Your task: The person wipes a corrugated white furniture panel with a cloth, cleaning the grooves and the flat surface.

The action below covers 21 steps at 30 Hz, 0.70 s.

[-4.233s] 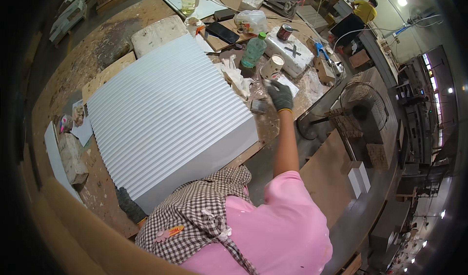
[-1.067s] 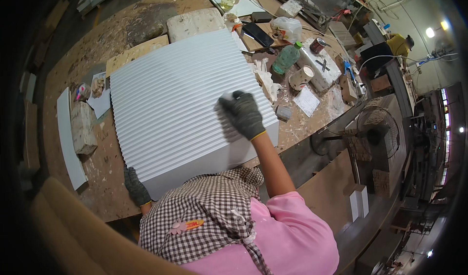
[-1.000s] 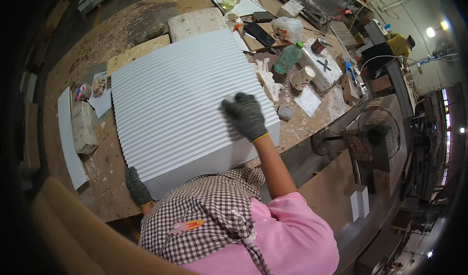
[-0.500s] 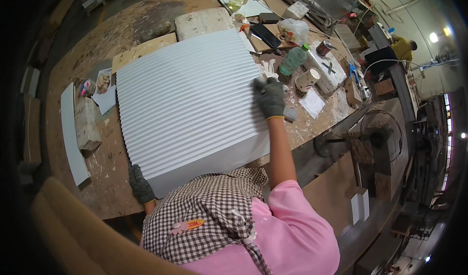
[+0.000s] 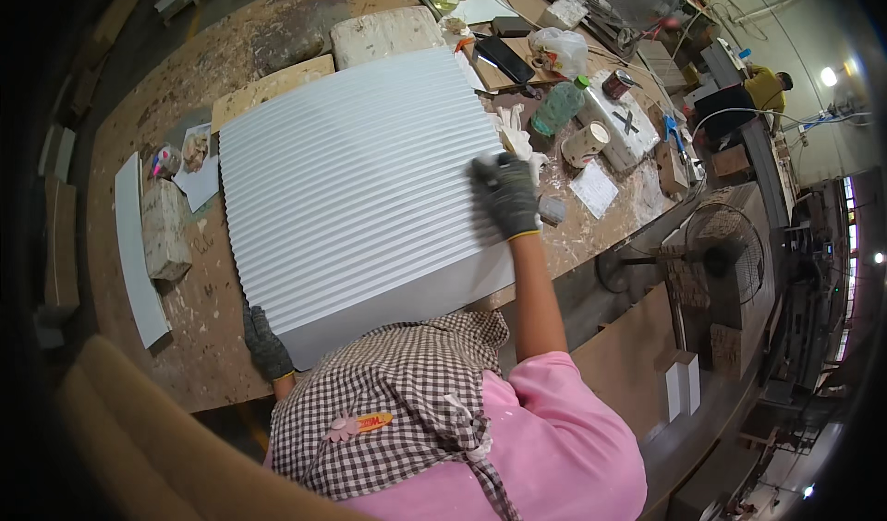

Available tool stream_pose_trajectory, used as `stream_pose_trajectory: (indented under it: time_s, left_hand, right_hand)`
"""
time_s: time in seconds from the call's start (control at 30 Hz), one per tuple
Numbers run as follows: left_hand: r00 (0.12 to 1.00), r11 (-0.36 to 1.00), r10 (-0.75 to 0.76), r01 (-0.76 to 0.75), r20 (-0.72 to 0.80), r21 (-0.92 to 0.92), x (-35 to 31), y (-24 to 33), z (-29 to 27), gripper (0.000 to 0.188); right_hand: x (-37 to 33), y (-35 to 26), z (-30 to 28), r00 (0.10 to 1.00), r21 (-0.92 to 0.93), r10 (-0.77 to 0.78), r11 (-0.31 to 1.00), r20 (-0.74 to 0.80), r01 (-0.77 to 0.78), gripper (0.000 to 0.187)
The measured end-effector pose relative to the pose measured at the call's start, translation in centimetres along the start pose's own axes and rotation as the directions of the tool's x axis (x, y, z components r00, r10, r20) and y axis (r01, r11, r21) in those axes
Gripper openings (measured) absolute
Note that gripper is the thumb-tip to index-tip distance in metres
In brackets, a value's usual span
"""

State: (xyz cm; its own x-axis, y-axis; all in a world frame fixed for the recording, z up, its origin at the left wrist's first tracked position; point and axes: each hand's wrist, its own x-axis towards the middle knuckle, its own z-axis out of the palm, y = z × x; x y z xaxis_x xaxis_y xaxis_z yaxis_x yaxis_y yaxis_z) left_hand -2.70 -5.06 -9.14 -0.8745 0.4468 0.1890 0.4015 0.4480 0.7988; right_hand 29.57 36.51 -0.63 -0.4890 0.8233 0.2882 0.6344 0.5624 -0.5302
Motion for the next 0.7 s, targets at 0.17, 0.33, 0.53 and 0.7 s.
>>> stream_pose_trajectory:
  time_s: [0.17,0.33,0.53,0.7]
  left_hand:
    - [1.000,0.999,0.012,-0.011,-0.006,0.035,-0.2,-0.5,0.0,0.045]
    - [1.000,0.999,0.031,-0.031,0.006,0.028,0.0,-0.2,0.1,0.045]
    - [0.999,0.997,0.032,-0.032,0.010,-0.064,0.1,-1.3,0.1,0.045]
    - [0.994,0.987,0.105,-0.103,-0.009,0.125,-0.3,-2.8,0.0,0.044]
  right_hand:
    - [0.8,1.7,-2.4,0.977,-0.330,0.141,0.925,-0.163,-0.188,0.022]
    - [-1.2,-5.6,1.5,0.961,-0.140,-0.275,0.950,0.035,0.278,0.025]
    - [-0.8,-1.9,-3.9,0.998,-0.465,0.063,0.883,-0.020,-0.066,0.022]
    - [-1.0,-3.3,-2.9,0.988,-0.382,-0.144,0.910,0.064,0.157,0.016]
